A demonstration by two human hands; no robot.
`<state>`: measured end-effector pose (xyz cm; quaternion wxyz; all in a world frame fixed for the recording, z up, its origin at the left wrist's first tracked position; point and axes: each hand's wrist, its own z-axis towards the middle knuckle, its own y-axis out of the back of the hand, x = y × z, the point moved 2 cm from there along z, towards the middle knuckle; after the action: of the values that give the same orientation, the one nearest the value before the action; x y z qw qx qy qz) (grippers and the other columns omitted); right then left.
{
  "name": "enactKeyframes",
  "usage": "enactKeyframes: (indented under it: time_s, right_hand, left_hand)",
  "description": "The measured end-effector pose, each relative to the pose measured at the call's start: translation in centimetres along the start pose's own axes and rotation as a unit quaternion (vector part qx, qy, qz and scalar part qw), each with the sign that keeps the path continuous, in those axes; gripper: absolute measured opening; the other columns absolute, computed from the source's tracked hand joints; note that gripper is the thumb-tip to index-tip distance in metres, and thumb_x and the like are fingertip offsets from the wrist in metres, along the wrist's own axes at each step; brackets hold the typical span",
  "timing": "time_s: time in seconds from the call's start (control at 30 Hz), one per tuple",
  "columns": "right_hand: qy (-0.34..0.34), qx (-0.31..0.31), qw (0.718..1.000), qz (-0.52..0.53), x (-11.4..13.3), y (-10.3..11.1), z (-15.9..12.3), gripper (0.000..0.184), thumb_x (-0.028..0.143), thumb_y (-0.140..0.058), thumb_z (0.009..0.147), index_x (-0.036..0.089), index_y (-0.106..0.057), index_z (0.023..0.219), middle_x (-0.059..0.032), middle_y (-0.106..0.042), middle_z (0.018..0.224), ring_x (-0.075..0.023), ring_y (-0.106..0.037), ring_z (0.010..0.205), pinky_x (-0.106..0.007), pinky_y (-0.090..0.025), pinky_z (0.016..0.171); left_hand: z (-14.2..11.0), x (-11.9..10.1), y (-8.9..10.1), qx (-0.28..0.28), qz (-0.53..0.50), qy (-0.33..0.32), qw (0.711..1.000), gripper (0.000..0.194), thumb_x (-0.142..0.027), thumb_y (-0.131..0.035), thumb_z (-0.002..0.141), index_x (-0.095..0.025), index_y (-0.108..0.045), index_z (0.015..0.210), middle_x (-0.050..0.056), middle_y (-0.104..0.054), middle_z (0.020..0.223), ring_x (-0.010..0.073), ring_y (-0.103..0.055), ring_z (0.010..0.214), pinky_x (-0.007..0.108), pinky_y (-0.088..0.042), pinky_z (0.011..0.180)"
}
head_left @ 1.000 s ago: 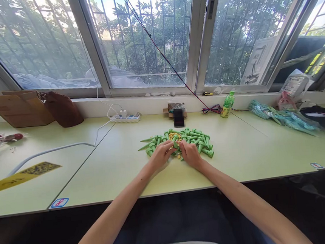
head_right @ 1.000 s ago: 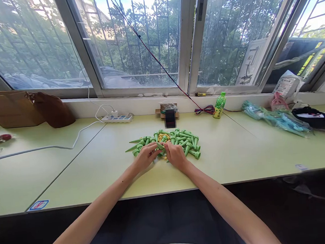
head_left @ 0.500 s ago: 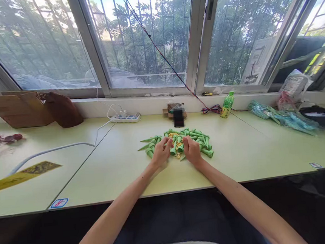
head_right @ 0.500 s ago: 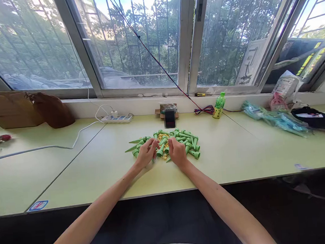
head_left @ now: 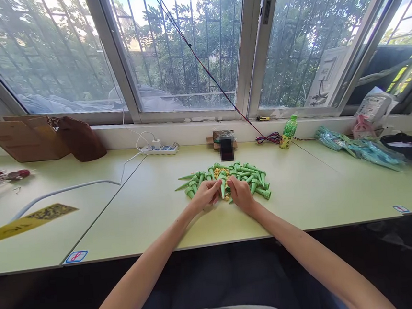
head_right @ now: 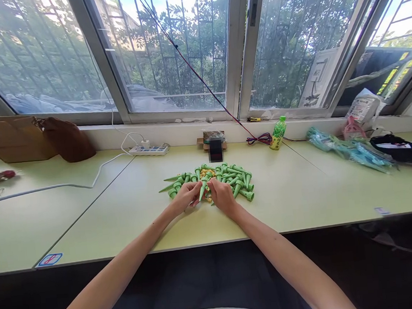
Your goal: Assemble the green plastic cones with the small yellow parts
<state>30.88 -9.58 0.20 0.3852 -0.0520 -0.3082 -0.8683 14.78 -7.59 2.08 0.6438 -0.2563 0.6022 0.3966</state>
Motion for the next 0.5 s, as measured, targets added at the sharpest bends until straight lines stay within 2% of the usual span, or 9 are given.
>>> enactKeyframes:
  time_s: [0.17, 0.37, 0.5]
  right_hand:
    - [-0.031, 0.017, 0.999, 0.011, -0.1, -0.07, -0.16, 0.038, 0.038, -0.025, 0.107, 0.023, -0.041, 0.076, 0.003, -0.045, 0.055, -0.0127, -0.038, 0.046, -0.026, -0.026, 0.051]
    - [-0.056, 0.029, 0.998, 0.023, -0.16, -0.12, -0.14, 0.036, 0.038, -0.026, 0.106, 0.024, -0.04, 0.076, 0.0035, -0.043, 0.054, -0.0138, -0.038, 0.046, -0.028, -0.025, 0.052]
    - [-0.07, 0.023, 0.997, 0.037, -0.07, -0.1, -0.08, 0.036, 0.038, -0.025, 0.105, 0.024, -0.038, 0.075, 0.0044, -0.041, 0.053, -0.0137, -0.035, 0.044, -0.028, -0.025, 0.051]
  left_hand:
    - [0.06, 0.17, 0.07, 0.0, 0.009, -0.025, 1.0, 0.056, -0.065, -0.055, 0.088, -0.014, -0.058, 0.067, -0.003, -0.048, 0.043, 0.0057, -0.035, 0.035, 0.021, -0.024, 0.039]
    - [0.05, 0.29, 0.09, -0.047, 0.072, -0.066, 0.994, 0.047, -0.056, -0.061, 0.088, -0.017, -0.049, 0.065, -0.006, -0.044, 0.044, 0.0065, -0.038, 0.039, 0.02, -0.027, 0.042]
    - [0.02, 0.02, -0.11, -0.086, 0.118, -0.081, 0.986, 0.042, -0.051, -0.062, 0.087, -0.017, -0.049, 0.066, -0.006, -0.041, 0.045, 0.0069, -0.037, 0.042, 0.021, -0.027, 0.045]
